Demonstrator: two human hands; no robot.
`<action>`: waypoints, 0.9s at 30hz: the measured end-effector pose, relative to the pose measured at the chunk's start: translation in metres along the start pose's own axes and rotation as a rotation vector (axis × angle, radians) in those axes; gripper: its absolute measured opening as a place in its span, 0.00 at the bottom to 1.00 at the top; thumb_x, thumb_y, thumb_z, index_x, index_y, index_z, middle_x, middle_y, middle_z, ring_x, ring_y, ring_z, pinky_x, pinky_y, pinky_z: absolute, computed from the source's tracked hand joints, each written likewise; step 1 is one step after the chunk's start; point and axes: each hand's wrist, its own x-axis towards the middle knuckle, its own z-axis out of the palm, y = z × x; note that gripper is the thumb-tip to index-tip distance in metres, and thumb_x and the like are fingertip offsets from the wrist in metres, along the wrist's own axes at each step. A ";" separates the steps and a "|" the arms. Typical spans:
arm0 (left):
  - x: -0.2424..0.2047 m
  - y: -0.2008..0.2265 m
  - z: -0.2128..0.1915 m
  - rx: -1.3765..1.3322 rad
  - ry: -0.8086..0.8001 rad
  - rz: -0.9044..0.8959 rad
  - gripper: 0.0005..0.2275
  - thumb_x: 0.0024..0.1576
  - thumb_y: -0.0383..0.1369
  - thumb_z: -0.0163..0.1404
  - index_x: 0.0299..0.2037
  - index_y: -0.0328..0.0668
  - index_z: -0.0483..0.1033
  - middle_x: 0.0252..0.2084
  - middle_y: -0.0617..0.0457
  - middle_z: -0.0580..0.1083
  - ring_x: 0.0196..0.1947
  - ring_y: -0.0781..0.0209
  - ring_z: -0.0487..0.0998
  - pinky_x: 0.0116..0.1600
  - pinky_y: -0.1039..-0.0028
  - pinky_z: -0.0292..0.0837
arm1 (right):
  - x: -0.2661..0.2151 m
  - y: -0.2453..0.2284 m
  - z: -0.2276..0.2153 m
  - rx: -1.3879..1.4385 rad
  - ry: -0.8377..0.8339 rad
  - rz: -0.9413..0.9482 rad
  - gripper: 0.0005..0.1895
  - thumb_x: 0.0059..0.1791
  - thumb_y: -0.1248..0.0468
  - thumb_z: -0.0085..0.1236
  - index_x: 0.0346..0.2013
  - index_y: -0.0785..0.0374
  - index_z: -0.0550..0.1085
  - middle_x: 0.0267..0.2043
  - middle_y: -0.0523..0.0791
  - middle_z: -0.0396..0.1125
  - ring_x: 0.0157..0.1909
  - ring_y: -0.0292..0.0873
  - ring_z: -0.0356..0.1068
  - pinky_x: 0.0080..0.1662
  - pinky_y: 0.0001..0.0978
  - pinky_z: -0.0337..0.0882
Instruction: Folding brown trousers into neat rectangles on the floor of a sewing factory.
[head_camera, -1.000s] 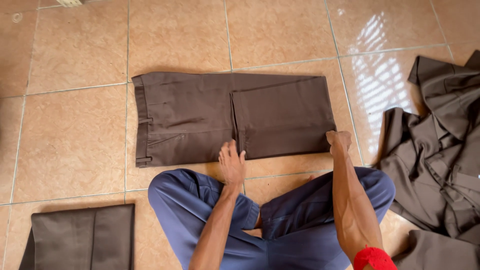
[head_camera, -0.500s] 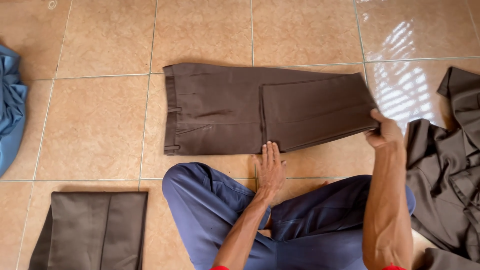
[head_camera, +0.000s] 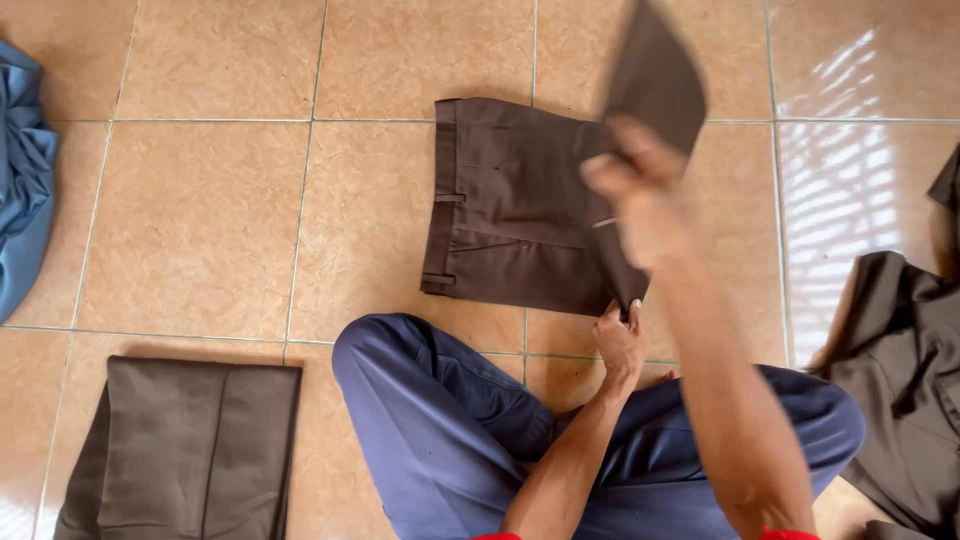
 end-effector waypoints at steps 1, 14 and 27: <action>0.008 -0.019 0.000 0.005 0.003 -0.003 0.11 0.60 0.45 0.54 0.46 0.54 0.83 0.28 0.58 0.81 0.31 0.56 0.84 0.36 0.67 0.78 | -0.009 0.001 0.023 0.004 -0.005 0.003 0.24 0.48 0.56 0.66 0.59 0.50 0.75 0.57 0.55 0.69 0.62 0.54 0.69 0.60 0.42 0.71; 0.038 -0.054 -0.063 -0.928 -0.227 -0.763 0.30 0.54 0.43 0.68 0.57 0.32 0.67 0.47 0.39 0.77 0.41 0.46 0.83 0.44 0.59 0.84 | -0.060 0.192 0.014 -0.140 -0.183 0.290 0.20 0.54 0.60 0.59 0.61 0.59 0.73 0.41 0.61 0.72 0.39 0.58 0.75 0.33 0.49 0.79; 0.186 -0.076 -0.260 -0.705 0.307 -0.477 0.22 0.52 0.33 0.68 0.57 0.40 0.77 0.56 0.44 0.75 0.61 0.37 0.72 0.58 0.39 0.72 | -0.048 0.329 -0.022 -0.227 0.020 0.526 0.28 0.46 0.52 0.71 0.55 0.61 0.74 0.37 0.49 0.77 0.41 0.46 0.76 0.40 0.38 0.75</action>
